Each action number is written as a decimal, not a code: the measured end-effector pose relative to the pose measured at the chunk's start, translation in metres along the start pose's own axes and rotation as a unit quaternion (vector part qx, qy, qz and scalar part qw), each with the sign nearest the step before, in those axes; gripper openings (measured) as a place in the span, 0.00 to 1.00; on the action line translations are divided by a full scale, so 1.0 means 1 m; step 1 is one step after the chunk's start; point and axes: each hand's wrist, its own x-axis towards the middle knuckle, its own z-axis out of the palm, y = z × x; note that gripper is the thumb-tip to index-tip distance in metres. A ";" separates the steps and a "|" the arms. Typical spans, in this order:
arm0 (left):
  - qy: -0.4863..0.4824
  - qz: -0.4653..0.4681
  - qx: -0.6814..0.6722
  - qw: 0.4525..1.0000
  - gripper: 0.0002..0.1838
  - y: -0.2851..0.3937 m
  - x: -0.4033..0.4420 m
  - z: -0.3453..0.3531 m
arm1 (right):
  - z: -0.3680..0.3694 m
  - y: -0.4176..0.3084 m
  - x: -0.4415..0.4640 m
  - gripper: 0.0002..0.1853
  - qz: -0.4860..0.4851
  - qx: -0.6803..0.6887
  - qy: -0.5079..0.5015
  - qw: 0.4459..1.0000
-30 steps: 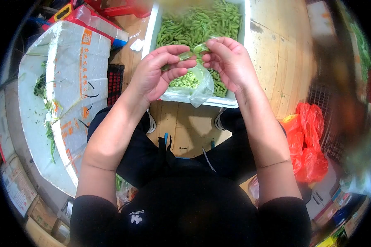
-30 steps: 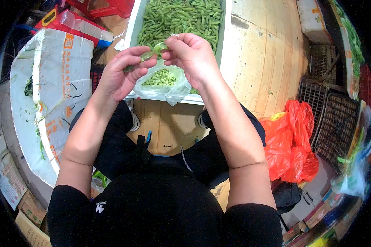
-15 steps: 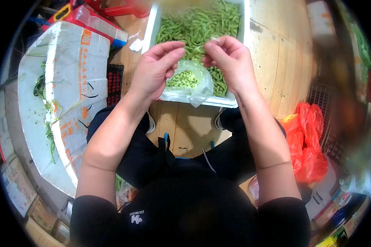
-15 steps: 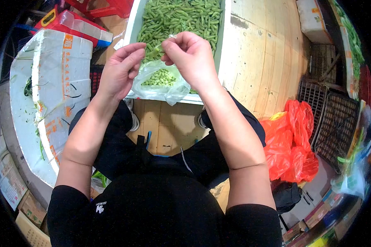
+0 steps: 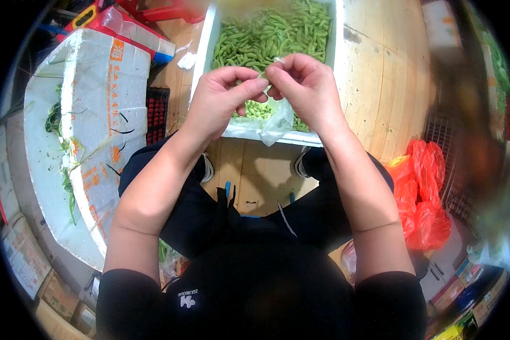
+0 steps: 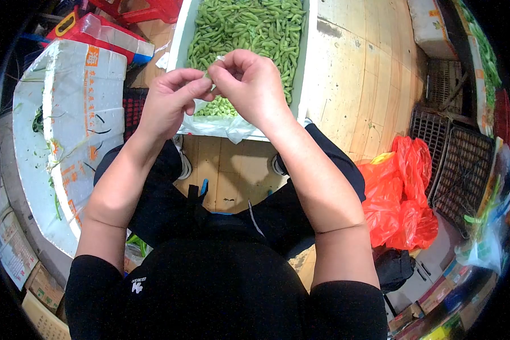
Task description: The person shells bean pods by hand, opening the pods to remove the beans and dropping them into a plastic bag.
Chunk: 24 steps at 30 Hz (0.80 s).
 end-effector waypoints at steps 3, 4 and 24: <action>-0.019 -0.015 -0.010 1.000 0.10 -0.001 0.002 -0.004 | 0.001 0.000 -0.001 0.07 -0.011 -0.024 0.003 1.000; -0.018 -0.020 -0.014 1.000 0.11 0.000 0.002 -0.005 | 0.001 0.001 -0.001 0.07 -0.017 -0.028 0.004 0.999; 0.018 -0.113 -0.186 0.976 0.14 0.007 0.004 -0.009 | -0.011 0.004 0.008 0.07 0.035 0.102 0.002 0.994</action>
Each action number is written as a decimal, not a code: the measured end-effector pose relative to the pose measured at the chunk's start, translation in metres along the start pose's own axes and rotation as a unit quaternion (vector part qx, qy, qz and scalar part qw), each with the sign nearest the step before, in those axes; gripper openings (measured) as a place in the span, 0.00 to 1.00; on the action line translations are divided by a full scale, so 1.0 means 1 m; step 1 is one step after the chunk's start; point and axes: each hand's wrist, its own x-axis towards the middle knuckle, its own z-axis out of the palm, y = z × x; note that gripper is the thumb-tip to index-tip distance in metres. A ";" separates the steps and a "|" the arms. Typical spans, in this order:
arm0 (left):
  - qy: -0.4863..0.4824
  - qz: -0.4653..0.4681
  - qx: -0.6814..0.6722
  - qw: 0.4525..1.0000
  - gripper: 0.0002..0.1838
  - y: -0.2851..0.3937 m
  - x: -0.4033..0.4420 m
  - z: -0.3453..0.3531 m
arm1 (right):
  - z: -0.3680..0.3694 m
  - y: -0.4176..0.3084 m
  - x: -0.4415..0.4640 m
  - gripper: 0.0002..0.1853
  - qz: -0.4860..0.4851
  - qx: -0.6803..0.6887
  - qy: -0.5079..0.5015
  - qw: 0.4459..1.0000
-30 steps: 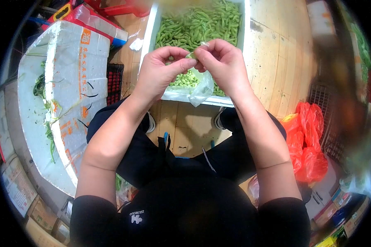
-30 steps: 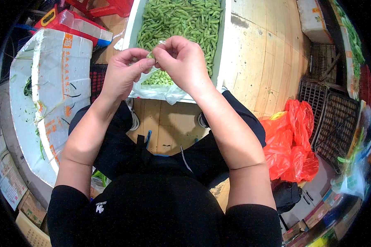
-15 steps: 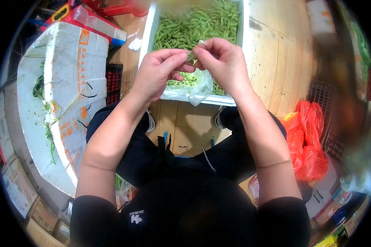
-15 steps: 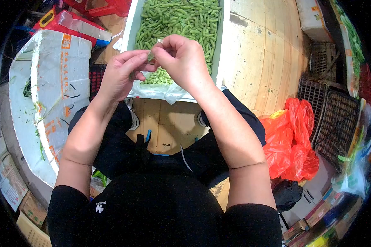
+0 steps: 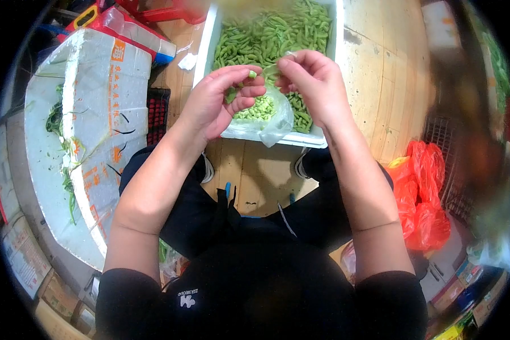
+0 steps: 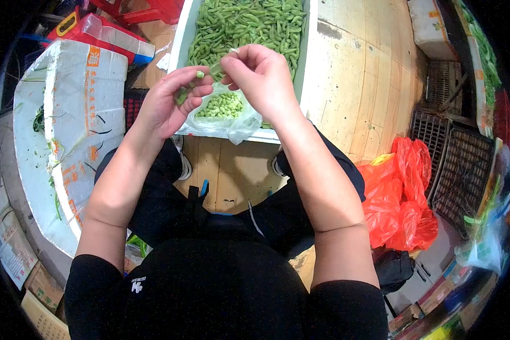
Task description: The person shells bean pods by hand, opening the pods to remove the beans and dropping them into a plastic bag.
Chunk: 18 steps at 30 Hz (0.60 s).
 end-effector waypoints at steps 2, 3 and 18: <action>0.002 -0.003 -0.003 1.000 0.14 -0.001 0.002 -0.003 | -0.003 0.003 0.002 0.06 0.006 0.063 -0.002 0.998; 0.002 -0.002 -0.013 1.000 0.14 0.000 0.003 -0.004 | -0.004 0.003 0.003 0.05 0.016 0.092 -0.004 0.996; 0.041 -0.129 0.110 0.985 0.10 -0.060 0.028 -0.039 | -0.019 0.041 0.035 0.13 0.100 -0.109 -0.007 0.989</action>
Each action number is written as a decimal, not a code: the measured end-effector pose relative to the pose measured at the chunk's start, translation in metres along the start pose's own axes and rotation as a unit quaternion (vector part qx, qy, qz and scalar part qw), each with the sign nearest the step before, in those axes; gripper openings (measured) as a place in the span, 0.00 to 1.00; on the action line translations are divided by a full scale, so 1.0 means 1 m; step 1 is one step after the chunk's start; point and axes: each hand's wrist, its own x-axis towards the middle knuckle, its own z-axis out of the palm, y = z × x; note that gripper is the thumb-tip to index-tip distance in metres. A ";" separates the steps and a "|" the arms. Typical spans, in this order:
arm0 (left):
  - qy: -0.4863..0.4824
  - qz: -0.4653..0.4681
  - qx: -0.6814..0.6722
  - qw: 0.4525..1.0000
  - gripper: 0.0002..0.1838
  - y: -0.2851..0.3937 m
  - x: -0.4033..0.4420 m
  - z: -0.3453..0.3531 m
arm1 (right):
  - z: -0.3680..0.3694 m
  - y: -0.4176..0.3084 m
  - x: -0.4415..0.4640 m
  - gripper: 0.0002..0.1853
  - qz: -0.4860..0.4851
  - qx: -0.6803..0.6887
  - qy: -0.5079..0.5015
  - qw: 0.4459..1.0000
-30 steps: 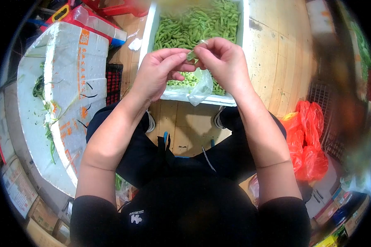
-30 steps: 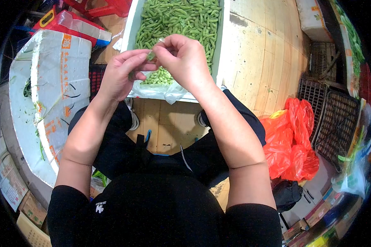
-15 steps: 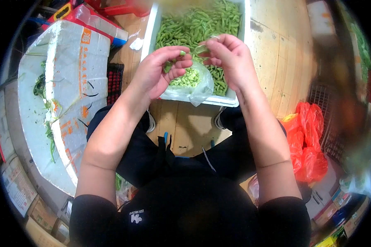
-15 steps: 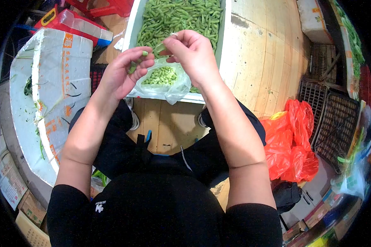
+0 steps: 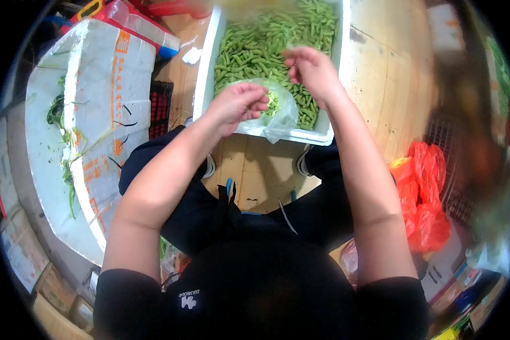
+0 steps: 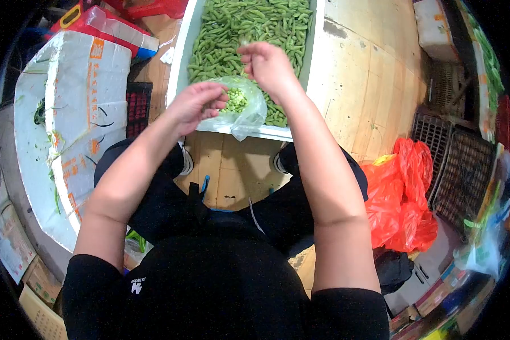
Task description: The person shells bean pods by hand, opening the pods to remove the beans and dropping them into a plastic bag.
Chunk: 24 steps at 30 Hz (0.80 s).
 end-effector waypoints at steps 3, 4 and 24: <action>0.072 -0.070 0.004 0.995 0.10 -0.037 0.020 -0.006 | 0.002 0.061 0.034 0.12 -0.063 -0.273 0.005 0.960; 0.091 -0.074 0.016 0.993 0.10 -0.046 0.026 -0.011 | 0.004 0.080 0.045 0.11 -0.061 -0.295 0.012 0.954; 0.184 -0.071 -0.017 0.980 0.29 -0.046 0.038 -0.018 | 0.038 0.154 0.075 0.08 0.020 -0.414 0.040 0.909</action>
